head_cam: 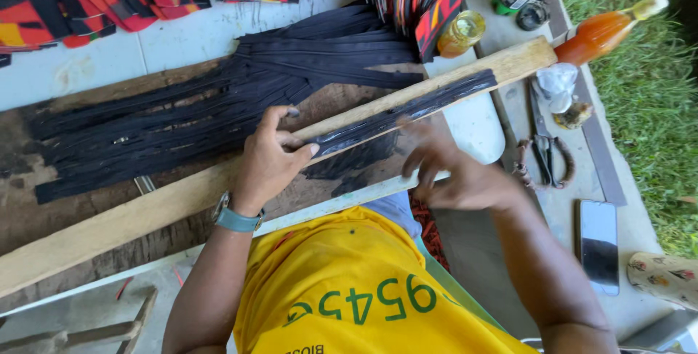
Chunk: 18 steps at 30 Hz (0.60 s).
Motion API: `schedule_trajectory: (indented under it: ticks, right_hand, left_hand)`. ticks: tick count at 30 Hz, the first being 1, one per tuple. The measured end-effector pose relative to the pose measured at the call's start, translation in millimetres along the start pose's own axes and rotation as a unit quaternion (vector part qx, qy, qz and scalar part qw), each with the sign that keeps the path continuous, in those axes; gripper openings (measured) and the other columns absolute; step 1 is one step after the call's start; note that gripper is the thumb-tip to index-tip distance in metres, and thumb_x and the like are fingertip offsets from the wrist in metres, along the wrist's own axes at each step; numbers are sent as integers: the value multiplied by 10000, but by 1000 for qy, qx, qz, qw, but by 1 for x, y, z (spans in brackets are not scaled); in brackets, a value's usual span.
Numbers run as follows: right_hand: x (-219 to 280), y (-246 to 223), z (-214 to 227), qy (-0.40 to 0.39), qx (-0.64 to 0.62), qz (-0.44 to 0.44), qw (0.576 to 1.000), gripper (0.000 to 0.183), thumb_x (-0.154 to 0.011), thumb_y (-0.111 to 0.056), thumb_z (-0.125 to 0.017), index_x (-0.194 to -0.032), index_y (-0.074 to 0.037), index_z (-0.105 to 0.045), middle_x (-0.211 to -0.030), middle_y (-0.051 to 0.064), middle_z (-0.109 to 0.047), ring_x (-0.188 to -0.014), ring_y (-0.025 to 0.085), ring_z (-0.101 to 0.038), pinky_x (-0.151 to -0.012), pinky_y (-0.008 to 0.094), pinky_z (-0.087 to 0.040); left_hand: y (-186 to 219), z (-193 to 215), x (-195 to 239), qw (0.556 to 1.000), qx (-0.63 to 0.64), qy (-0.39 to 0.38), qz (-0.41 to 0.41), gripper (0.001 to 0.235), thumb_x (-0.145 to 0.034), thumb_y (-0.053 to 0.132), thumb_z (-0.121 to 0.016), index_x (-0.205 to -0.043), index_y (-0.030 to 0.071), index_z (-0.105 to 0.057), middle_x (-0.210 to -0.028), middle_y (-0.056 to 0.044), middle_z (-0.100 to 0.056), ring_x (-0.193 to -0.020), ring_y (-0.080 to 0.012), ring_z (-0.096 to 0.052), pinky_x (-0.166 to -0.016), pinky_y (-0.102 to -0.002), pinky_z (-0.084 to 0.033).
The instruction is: The person repeatedly applies a dark adhesive from a jar onto long black rubber strips using their finger. They smooth the adhesive along the strip, then place it on a wooden board before repeating the process on additional strips.
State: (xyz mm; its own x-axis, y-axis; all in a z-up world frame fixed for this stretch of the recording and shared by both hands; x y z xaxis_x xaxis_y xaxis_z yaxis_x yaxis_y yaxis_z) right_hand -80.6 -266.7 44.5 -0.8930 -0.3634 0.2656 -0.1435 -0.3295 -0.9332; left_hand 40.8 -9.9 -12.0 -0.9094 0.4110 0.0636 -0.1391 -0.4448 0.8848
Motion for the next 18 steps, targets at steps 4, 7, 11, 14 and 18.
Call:
schedule_trajectory:
  ticks: [4,7,11,14,18]
  right_hand:
    - [-15,37,-52,28,39,-98,994,1057,-750,11,-719,-1624,-162,-150,-940,126,-715,-706,177,-667,-651,283,-578]
    - [-28,27,-58,80,67,-34,994,1040,-755,8,-703,-1626,-101,-145,-946,137,-727,-786,181,-702,-703,290,-610]
    - [-31,7,-68,76,148,-13,986,983,-756,8,-702,-1614,-51,-225,-853,165,-776,-834,197,-788,-755,325,-615]
    - [-32,9,-68,133,157,-92,974,1000,-728,-5,-700,-1593,-78,-206,-873,150,-785,-658,260,-776,-669,355,-633]
    - [-38,5,-81,151,262,-28,953,965,-741,-23,-663,-1590,-40,-205,-795,186,-767,-650,306,-746,-665,395,-621]
  left_hand:
    - [7,1,3,999,13,13,-39,608,-806,187,-828,-1306,52,-510,-893,-161,-788,-803,-250,-796,-708,-350,-588]
    - [7,1,2,999,3,10,-36,613,-801,182,-829,-1308,59,-506,-880,-158,-794,-801,-254,-793,-715,-357,-579]
    - [4,0,2,999,8,10,-51,606,-811,182,-830,-1304,59,-500,-887,-155,-789,-811,-260,-791,-725,-361,-575]
    - [2,0,1,998,13,13,-59,605,-811,177,-828,-1304,59,-496,-871,-152,-788,-823,-262,-791,-743,-363,-577]
    - [0,-2,0,997,2,17,-75,597,-811,175,-838,-1294,60,-507,-857,-141,-788,-826,-275,-782,-762,-376,-566]
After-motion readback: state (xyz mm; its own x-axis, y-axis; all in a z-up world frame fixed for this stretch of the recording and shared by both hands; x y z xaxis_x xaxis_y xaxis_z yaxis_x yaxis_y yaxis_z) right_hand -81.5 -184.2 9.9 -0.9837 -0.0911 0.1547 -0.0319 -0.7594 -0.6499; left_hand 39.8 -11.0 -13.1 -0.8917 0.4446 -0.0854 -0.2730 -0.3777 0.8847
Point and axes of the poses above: each hand's wrist, its own x-axis away from the middle knuckle, its own z-axis out of the back of the hand, y = z × x, the point moved 6 cm from there along -x, towards the middle knuckle
